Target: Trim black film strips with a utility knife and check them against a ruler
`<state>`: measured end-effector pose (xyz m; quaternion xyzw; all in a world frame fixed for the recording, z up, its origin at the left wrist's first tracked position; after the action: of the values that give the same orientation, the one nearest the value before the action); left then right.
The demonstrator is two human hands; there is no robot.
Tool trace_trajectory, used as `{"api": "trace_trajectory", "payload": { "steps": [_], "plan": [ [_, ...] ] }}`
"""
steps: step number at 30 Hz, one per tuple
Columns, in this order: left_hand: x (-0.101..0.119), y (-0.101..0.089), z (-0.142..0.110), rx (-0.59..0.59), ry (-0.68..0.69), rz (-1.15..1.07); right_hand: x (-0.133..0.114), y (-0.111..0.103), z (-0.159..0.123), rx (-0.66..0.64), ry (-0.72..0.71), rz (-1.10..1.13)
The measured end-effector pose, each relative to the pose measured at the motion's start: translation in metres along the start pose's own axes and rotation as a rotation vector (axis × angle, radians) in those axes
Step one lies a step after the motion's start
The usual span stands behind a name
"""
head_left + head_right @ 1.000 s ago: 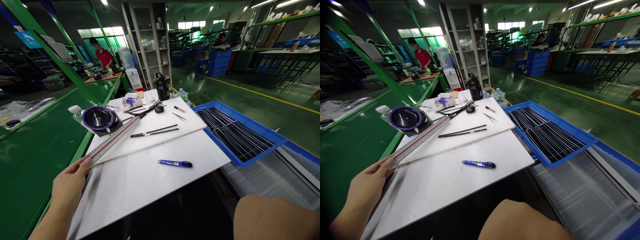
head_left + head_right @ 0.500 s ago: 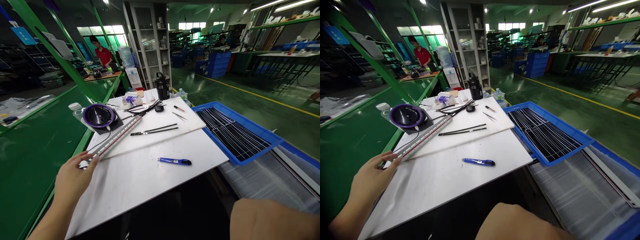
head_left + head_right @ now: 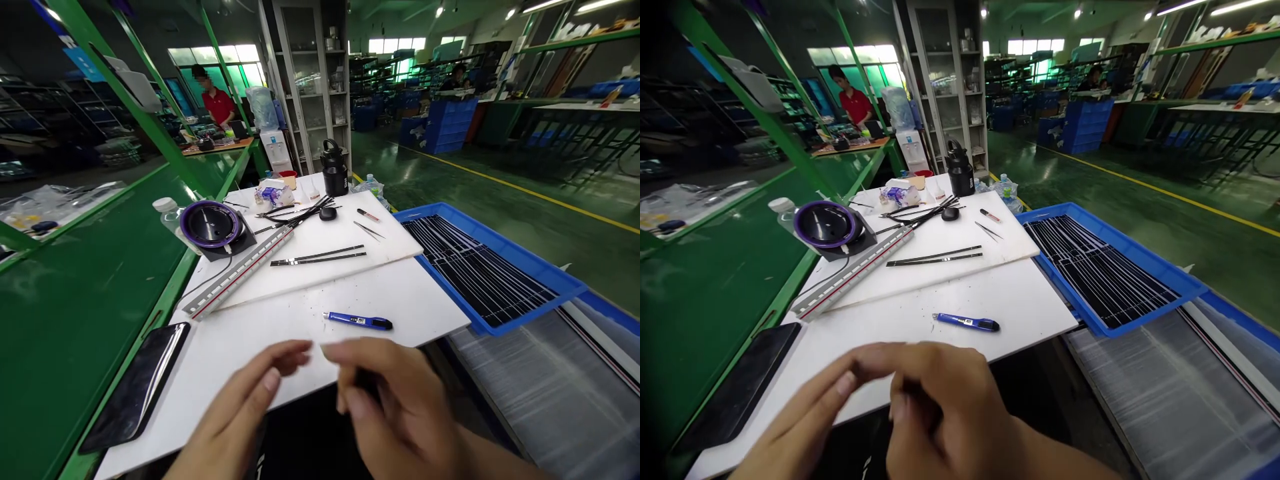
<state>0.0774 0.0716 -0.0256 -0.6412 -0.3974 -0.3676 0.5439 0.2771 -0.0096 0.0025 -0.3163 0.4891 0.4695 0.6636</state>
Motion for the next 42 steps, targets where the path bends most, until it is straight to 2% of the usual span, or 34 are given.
{"api": "trace_trajectory", "payload": {
  "steps": [2,4,6,9,13,15,18,19,20,22,25,27,30,32,36,39,40,42],
  "plan": [
    [-0.004,0.030,-0.016,-0.228,-0.156,-0.138,0.001,0.012,0.022,-0.012,-0.056,0.064],
    [0.002,0.055,-0.029,-0.413,-0.212,-0.269,0.015,0.023,0.031,-0.046,0.009,0.116],
    [0.006,0.071,-0.033,-0.472,-0.250,-0.374,0.029,0.030,0.030,-0.087,0.087,0.107],
    [-0.004,0.080,-0.030,-0.424,-0.362,-0.484,0.038,0.029,0.025,-0.095,0.086,0.038],
    [-0.024,0.079,-0.028,-0.384,-0.426,-0.528,0.043,0.021,0.029,-0.032,0.112,0.024],
    [-0.031,0.069,-0.026,-0.283,-0.425,-0.484,0.045,0.019,0.032,-0.013,0.127,0.009],
    [-0.034,0.047,-0.025,-0.039,-0.365,-0.366,0.049,0.019,0.034,0.003,0.139,-0.012],
    [-0.032,0.044,-0.026,-0.015,-0.335,-0.326,0.051,0.021,0.033,-0.004,0.160,-0.003],
    [-0.030,0.045,-0.028,-0.038,-0.310,-0.295,0.054,0.025,0.031,-0.027,0.196,0.027],
    [-0.029,0.054,-0.031,-0.158,-0.308,-0.290,0.060,0.034,0.025,-0.104,0.269,0.117],
    [-0.032,0.069,-0.033,-0.283,-0.403,-0.453,0.059,0.039,0.022,-0.185,0.220,0.159],
    [-0.037,0.072,-0.031,-0.298,-0.468,-0.533,0.056,0.026,0.030,-0.129,0.048,0.018],
    [-0.046,0.065,-0.029,-0.281,-0.544,-0.546,0.056,-0.003,0.049,-0.013,-0.295,-0.417],
    [-0.049,0.060,-0.028,-0.272,-0.586,-0.564,0.069,-0.013,0.062,-0.048,-0.391,-0.615],
    [-0.052,0.053,-0.027,-0.282,-0.614,-0.595,0.096,-0.015,0.076,-0.168,-0.380,-0.640],
    [-0.058,0.050,-0.031,-0.279,-0.622,-0.572,0.095,-0.013,0.075,-0.162,-0.360,-0.637],
    [-0.062,0.048,-0.034,-0.266,-0.628,-0.541,0.091,-0.015,0.071,-0.137,-0.334,-0.632],
    [-0.076,0.044,-0.041,-0.177,-0.656,-0.464,0.088,-0.026,0.057,-0.081,-0.165,-0.557]
  ]
}}
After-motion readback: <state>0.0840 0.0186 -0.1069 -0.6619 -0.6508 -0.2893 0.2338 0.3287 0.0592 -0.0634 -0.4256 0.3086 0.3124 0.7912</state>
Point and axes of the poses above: each hand's wrist, its own z-axis towards the middle knuckle, its own y-axis out of the palm, x = y × z, the point moved 7 cm from there along z, towards the middle knuckle, and after that the axes turned 15 degrees about x, right-handed, at the moved point
